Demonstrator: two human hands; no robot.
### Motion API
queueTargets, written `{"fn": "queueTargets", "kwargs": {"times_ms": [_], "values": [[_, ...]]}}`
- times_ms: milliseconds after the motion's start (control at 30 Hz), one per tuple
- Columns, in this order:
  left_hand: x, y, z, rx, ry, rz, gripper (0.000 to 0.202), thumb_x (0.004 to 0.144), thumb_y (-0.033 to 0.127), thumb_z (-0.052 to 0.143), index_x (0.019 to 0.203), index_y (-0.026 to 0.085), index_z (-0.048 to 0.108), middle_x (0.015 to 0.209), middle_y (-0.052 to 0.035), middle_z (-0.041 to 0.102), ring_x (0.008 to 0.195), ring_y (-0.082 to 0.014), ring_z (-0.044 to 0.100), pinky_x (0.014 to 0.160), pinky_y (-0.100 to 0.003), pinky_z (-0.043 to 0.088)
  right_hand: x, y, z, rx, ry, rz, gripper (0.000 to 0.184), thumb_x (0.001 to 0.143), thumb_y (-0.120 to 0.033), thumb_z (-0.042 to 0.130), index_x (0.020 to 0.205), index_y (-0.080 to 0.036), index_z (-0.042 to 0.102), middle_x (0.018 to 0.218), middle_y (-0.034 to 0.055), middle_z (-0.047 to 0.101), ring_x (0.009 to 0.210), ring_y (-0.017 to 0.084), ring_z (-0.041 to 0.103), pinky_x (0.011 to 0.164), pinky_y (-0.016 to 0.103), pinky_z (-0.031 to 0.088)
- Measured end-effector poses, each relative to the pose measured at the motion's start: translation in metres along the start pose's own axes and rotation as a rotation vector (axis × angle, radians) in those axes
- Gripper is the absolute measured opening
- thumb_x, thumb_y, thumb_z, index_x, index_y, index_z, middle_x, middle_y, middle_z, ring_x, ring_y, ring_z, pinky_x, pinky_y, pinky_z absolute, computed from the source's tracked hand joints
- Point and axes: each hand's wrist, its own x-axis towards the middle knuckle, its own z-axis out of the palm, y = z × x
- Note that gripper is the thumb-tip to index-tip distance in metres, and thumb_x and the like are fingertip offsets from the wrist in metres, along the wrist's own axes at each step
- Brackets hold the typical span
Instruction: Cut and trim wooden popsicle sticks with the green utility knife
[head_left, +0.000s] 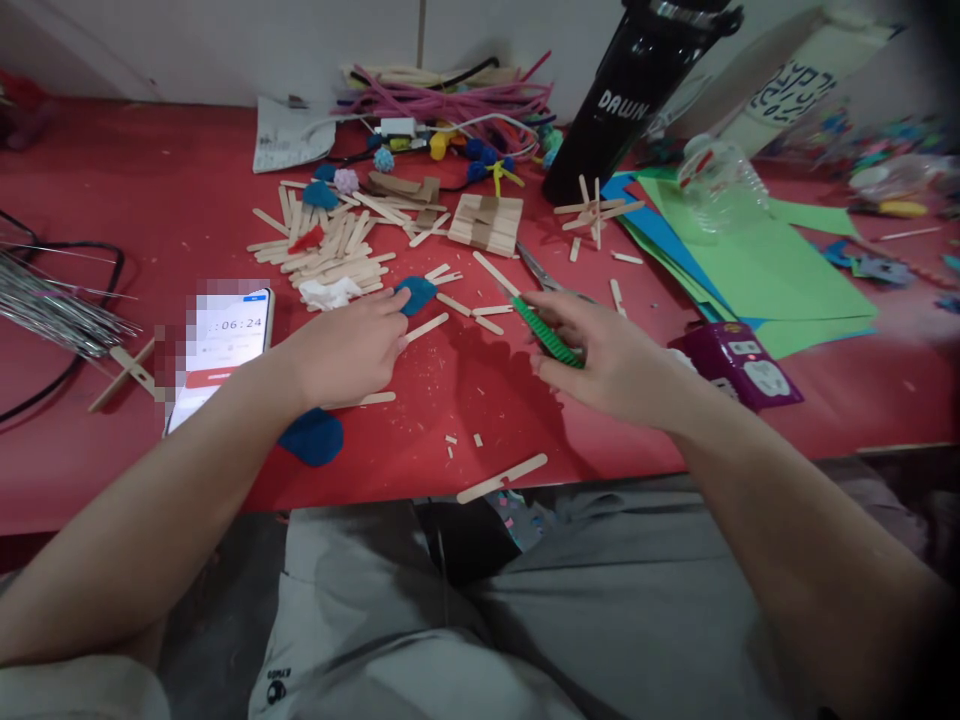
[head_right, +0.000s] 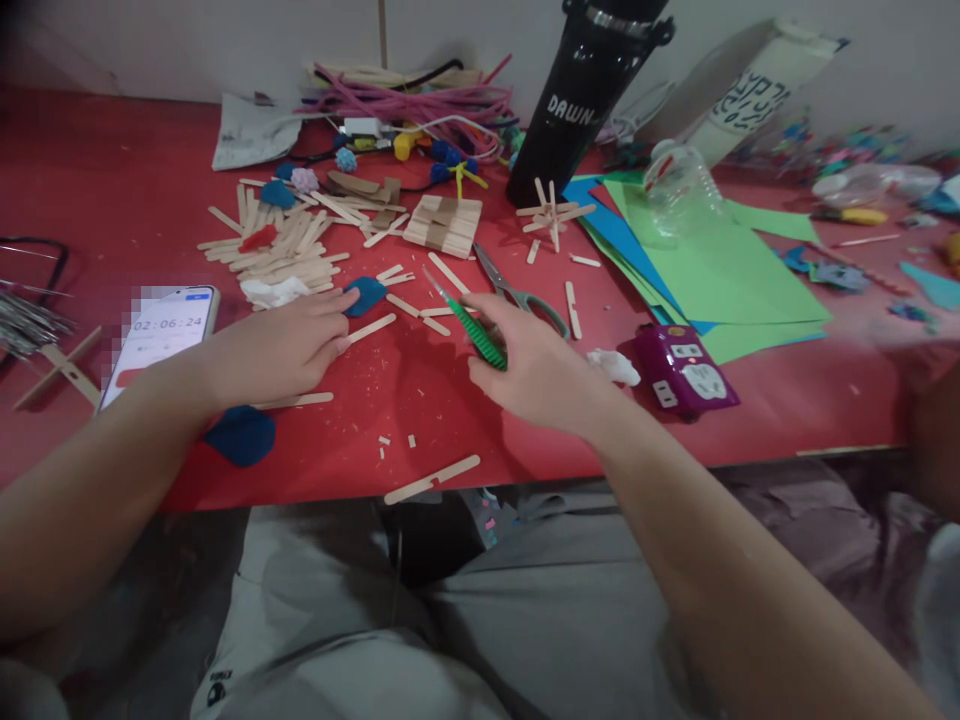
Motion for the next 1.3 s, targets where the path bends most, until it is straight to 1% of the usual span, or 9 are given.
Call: {"fn": "queueTargets", "kwargs": {"times_ms": [67,167,267,467,600,733,833,933,1300], "values": [[0.000,0.001,0.000,0.012,-0.011,0.004,0.043,0.102,0.022,0.031,0.111,0.003,0.068,0.155,-0.0254,0.045,0.150,-0.0329,0.037,0.124,-0.050,0.033,-0.003,-0.003,0.001,-0.357,-0.026,-0.111,0.042,0.085,-0.024,0.069,0.128,-0.025,0.067,0.123,0.0065,0.071,0.113,0.029,0.066,0.096,0.042,0.051],[0.001,0.001,-0.001,0.027,-0.019,0.011,0.044,0.102,0.022,0.029,0.109,0.004,0.069,0.151,-0.0243,0.050,0.150,-0.0312,0.037,0.124,-0.047,0.033,-0.007,-0.012,0.006,-0.512,-0.125,-0.194,0.040,0.098,-0.032,0.053,0.137,-0.026,0.064,0.112,0.0044,0.077,0.097,0.023,0.072,0.086,0.036,0.056],[0.001,0.000,0.000,0.029,-0.003,0.022,0.045,0.102,0.023,0.028,0.106,0.007,0.069,0.147,-0.0214,0.055,0.148,-0.0304,0.040,0.123,-0.046,0.034,-0.009,-0.020,0.010,-0.542,-0.079,-0.200,0.037,0.100,-0.034,0.051,0.131,-0.023,0.069,0.100,0.0038,0.079,0.086,0.021,0.073,0.078,0.032,0.056],[-0.001,-0.004,0.003,0.032,0.006,0.041,0.044,0.103,0.025,0.028,0.105,0.010,0.070,0.140,-0.0177,0.061,0.148,-0.0280,0.040,0.124,-0.048,0.033,-0.010,-0.018,0.017,-0.574,-0.022,-0.280,0.036,0.098,-0.033,0.056,0.129,-0.022,0.071,0.105,0.0050,0.079,0.087,0.021,0.074,0.077,0.030,0.056],[0.000,-0.007,0.006,0.000,0.024,0.034,0.041,0.103,0.024,0.031,0.107,0.009,0.069,0.149,-0.0180,0.055,0.150,-0.0278,0.037,0.124,-0.046,0.034,-0.011,-0.017,0.020,-0.586,-0.004,-0.287,0.034,0.098,-0.031,0.056,0.127,-0.023,0.072,0.103,0.0043,0.080,0.082,0.020,0.074,0.074,0.030,0.057],[0.001,-0.004,0.005,0.044,0.001,0.037,0.041,0.103,0.022,0.032,0.110,0.005,0.069,0.148,-0.0212,0.055,0.151,-0.0293,0.035,0.125,-0.046,0.032,-0.010,-0.015,0.021,-0.582,-0.027,-0.307,0.036,0.099,-0.030,0.054,0.132,-0.025,0.069,0.111,0.0044,0.079,0.087,0.021,0.075,0.079,0.031,0.058],[0.001,-0.001,0.003,0.065,-0.003,0.001,0.037,0.102,0.019,0.036,0.112,0.004,0.068,0.155,-0.0244,0.046,0.150,-0.0305,0.037,0.122,-0.045,0.037,-0.011,-0.012,0.024,-0.588,-0.056,-0.325,0.041,0.100,-0.027,0.050,0.139,-0.022,0.064,0.118,0.0069,0.077,0.092,0.021,0.075,0.083,0.032,0.058],[0.002,0.002,0.001,0.081,-0.037,0.000,0.033,0.099,0.014,0.039,0.112,0.002,0.067,0.154,-0.0261,0.046,0.152,-0.0293,0.035,0.120,-0.042,0.039,-0.012,-0.011,0.027,-0.590,-0.086,-0.310,0.046,0.100,-0.022,0.047,0.145,-0.019,0.059,0.118,0.0087,0.077,0.090,0.021,0.075,0.081,0.031,0.057],[0.000,0.010,-0.007,0.087,-0.077,-0.075,0.038,0.101,0.019,0.035,0.116,0.005,0.067,0.158,-0.0208,0.043,0.140,-0.0301,0.052,0.106,-0.041,0.052,-0.013,-0.021,0.033,-0.671,-0.151,-0.236,0.051,0.098,-0.017,0.043,0.148,-0.017,0.055,0.123,0.0109,0.075,0.095,0.023,0.076,0.083,0.033,0.058]]}}
